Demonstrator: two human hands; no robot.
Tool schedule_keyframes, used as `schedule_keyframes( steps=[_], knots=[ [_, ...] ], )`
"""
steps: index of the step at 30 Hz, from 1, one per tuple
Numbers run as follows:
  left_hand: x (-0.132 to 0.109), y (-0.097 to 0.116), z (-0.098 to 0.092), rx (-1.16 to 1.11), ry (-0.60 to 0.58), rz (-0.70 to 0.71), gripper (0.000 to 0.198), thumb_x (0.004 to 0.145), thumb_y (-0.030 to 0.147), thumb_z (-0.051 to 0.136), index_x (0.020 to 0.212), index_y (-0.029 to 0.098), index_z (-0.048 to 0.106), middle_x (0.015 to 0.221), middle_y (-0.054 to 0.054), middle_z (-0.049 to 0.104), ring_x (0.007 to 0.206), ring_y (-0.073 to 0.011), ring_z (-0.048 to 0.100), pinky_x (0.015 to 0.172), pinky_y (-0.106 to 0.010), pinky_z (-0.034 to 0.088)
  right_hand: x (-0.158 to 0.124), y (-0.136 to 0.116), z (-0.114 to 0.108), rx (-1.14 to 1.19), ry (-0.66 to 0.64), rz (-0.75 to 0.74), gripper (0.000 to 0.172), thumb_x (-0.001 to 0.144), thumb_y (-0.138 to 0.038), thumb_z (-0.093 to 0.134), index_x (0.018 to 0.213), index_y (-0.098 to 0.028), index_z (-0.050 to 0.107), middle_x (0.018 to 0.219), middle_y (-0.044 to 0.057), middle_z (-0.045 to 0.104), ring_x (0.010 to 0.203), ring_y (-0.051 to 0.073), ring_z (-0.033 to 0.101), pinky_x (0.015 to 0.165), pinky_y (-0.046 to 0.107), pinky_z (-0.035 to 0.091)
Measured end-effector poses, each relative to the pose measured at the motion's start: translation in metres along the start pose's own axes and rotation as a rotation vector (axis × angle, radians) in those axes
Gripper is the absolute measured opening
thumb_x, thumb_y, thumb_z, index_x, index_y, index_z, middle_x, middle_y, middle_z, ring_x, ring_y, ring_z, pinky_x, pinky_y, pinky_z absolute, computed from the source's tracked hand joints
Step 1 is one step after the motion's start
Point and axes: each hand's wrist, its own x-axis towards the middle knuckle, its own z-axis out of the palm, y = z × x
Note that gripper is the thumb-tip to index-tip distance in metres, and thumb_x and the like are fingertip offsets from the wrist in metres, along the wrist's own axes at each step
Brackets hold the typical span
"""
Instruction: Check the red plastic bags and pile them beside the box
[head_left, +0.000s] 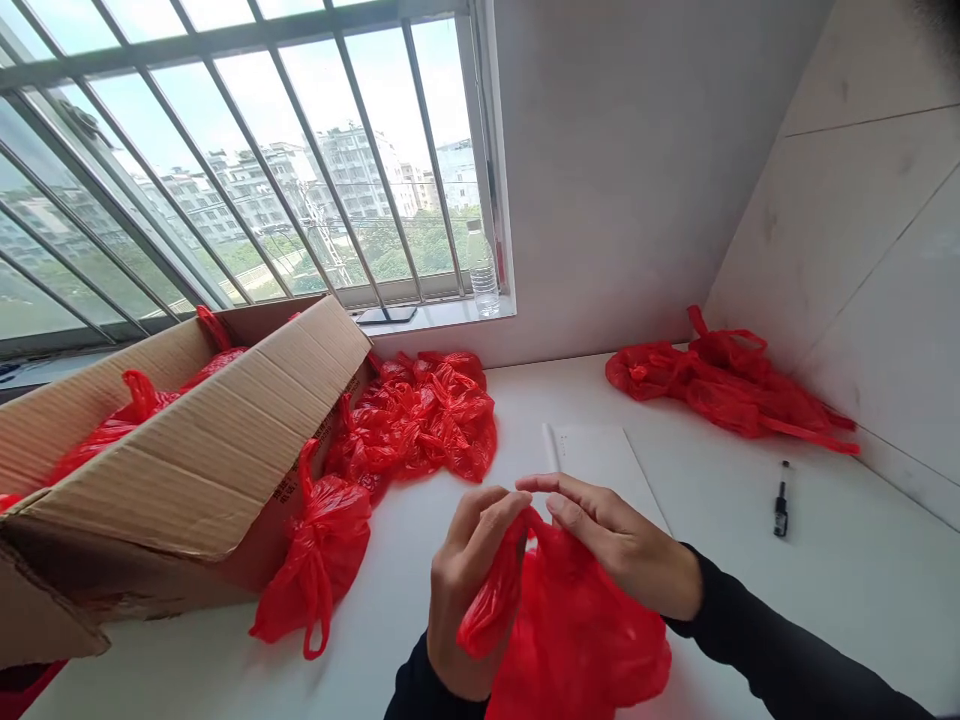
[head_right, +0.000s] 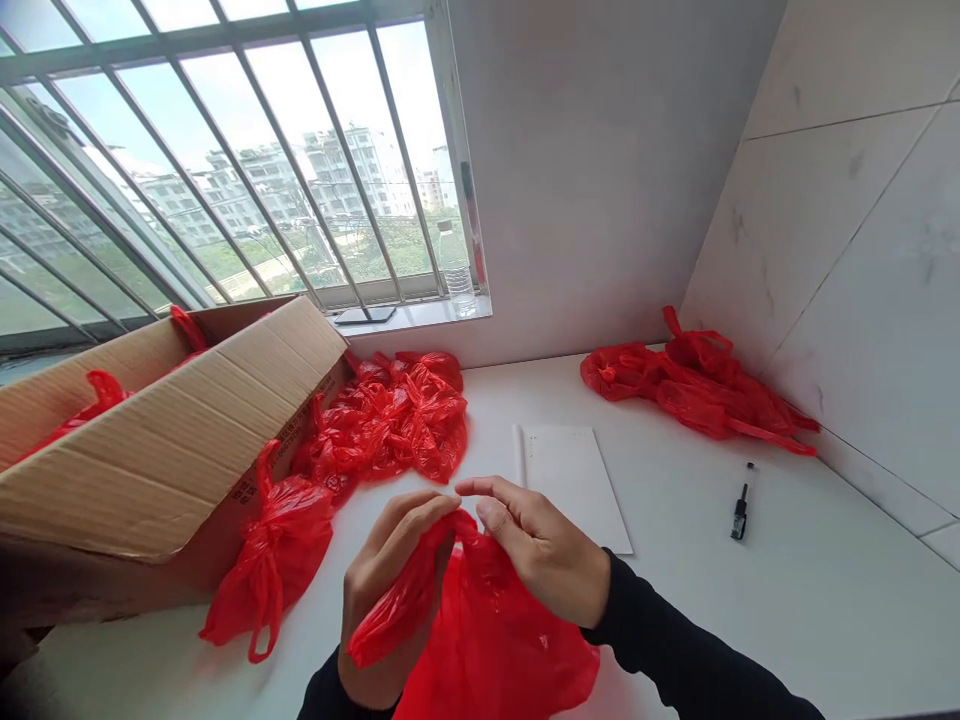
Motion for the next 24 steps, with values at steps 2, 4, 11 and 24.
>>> schedule_keyframes(
  steps=[2,4,11,24],
  knots=[
    [-0.004,-0.006,0.005,0.04,0.047,0.019,0.036,0.094,0.005,0.054,0.125,0.023,0.062,0.108,-0.005,0.057,0.092,-0.0125,0.066,0.075,-0.02,0.054,0.004,0.007,-0.001,0.11,-0.112,-0.01,0.04,0.1,-0.052,0.046,0.12,-0.021,0.061,0.072,-0.003,0.054,0.063,0.015,0.05,0.066,0.03,0.045],
    [-0.005,-0.007,0.006,0.022,0.021,0.029,0.038,0.094,0.007,0.057,0.128,0.024,0.061,0.103,-0.004,0.057,0.087,-0.011,0.066,0.072,-0.018,0.054,0.008,0.012,-0.002,0.191,-0.18,-0.02,0.035,0.099,-0.05,0.05,0.111,-0.019,0.063,0.076,-0.002,0.056,0.067,0.014,0.051,0.067,0.03,0.044],
    [-0.009,0.008,-0.004,0.108,-0.137,0.024,0.045,0.104,0.026,0.037,0.149,0.027,0.045,0.142,-0.01,0.051,0.133,-0.0234,0.048,0.108,-0.039,0.045,0.001,0.004,-0.006,-0.081,0.145,-0.08,0.025,0.102,-0.043,0.047,0.098,-0.021,0.059,0.097,0.001,0.063,0.09,0.016,0.059,0.081,0.031,0.046],
    [-0.086,-0.017,-0.014,0.346,-0.197,-0.177,0.05,0.104,0.029,0.032,0.155,0.024,0.034,0.165,-0.005,0.028,0.153,-0.0307,0.018,0.121,-0.053,0.024,-0.054,0.056,-0.006,-0.455,0.657,-0.01,0.021,0.105,-0.037,0.037,0.117,-0.028,0.051,0.125,0.004,0.066,0.112,0.02,0.064,0.093,0.038,0.051]
  ],
)
